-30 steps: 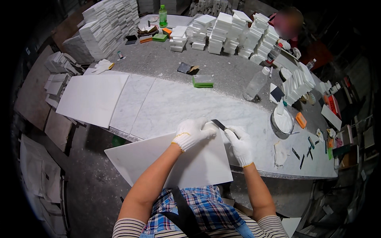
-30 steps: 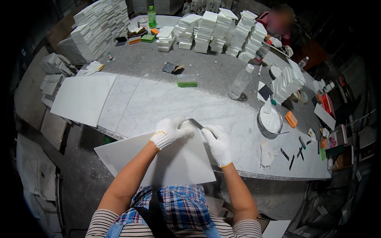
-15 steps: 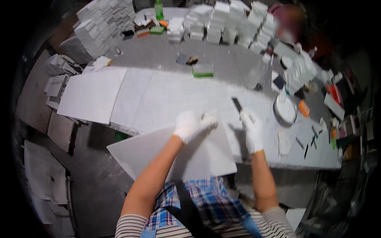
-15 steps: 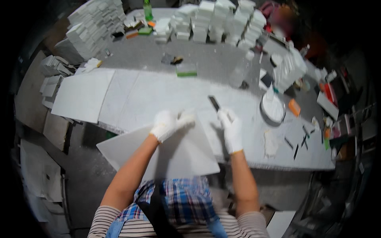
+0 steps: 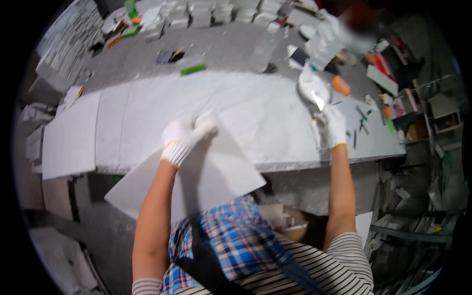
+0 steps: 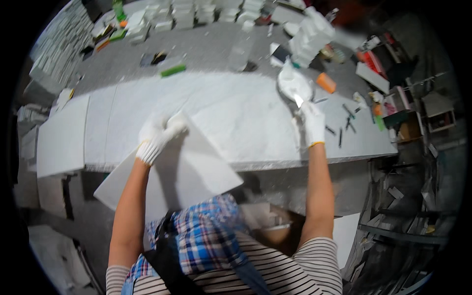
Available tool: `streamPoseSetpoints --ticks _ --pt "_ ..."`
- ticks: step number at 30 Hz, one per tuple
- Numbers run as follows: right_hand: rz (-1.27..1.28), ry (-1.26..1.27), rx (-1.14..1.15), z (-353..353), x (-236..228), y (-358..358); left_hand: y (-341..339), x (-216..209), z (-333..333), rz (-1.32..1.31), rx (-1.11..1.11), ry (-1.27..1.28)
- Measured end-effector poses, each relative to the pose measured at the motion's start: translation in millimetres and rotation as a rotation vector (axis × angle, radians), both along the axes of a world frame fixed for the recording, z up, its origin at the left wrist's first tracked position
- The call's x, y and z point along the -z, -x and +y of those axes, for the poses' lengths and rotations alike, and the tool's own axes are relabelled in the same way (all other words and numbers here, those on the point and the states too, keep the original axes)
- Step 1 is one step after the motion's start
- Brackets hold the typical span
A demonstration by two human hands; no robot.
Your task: The person picks up white rectangular panels, scrapes their edges with a metal tool, and wipes the surfaces with a green sponge. The person then carries the panels to a rack and stacks them with other finished panels.
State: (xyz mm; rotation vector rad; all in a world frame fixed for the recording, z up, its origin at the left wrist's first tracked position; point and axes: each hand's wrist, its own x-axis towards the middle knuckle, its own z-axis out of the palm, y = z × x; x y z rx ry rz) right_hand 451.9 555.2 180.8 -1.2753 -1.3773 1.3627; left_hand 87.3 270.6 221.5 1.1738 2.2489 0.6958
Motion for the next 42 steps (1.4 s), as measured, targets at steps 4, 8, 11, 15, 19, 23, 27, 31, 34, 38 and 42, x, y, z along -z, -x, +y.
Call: streamPoseSetpoints --ticks 4,8,11,15,19,23,27,31,34,38,42 --pt "-0.112 -0.134 0.085 30.9 9.4 -18.9 -7.8 -11.3 -0.8 0.046 -0.068 0.047" --pt "-0.193 -0.143 0.128 53.2 17.2 -21.8 -8.7 -17.5 -0.3 0.011 -0.057 0.058" --pt "-0.313 -0.095 0.126 56.8 14.9 -8.3 -6.8 -12.9 -4.1 0.032 -0.06 0.029" --pt "-0.341 -0.008 0.1 65.2 16.5 0.1 -7.5 -11.4 -4.7 0.022 -0.065 0.014" --pt "-0.213 0.032 0.122 68.9 26.4 6.0 -6.2 -10.1 -5.1 0.048 -0.048 0.017" --pt "-0.166 0.046 0.111 72.6 26.5 2.2 -5.2 -9.0 -4.0 0.075 -0.055 0.042" --pt "-0.165 0.05 0.1 63.8 19.4 -0.4 -8.5 -12.9 -3.9 0.048 -0.054 0.025" --pt "-0.111 0.06 0.071 36.1 2.4 11.0 -6.4 -11.5 -2.5 0.051 -0.032 0.044" --pt "-0.043 0.072 -0.06 5.4 -0.8 35.4 -4.2 -9.0 -3.0 0.105 -0.014 0.076" --pt "0.018 0.122 -0.258 -56.1 -10.7 74.7 -4.4 -14.1 -4.8 0.05 -0.005 0.064" --pt "0.043 0.132 -0.434 -118.9 -31.7 123.9 -5.1 -24.3 -5.8 -0.047 0.005 0.071"
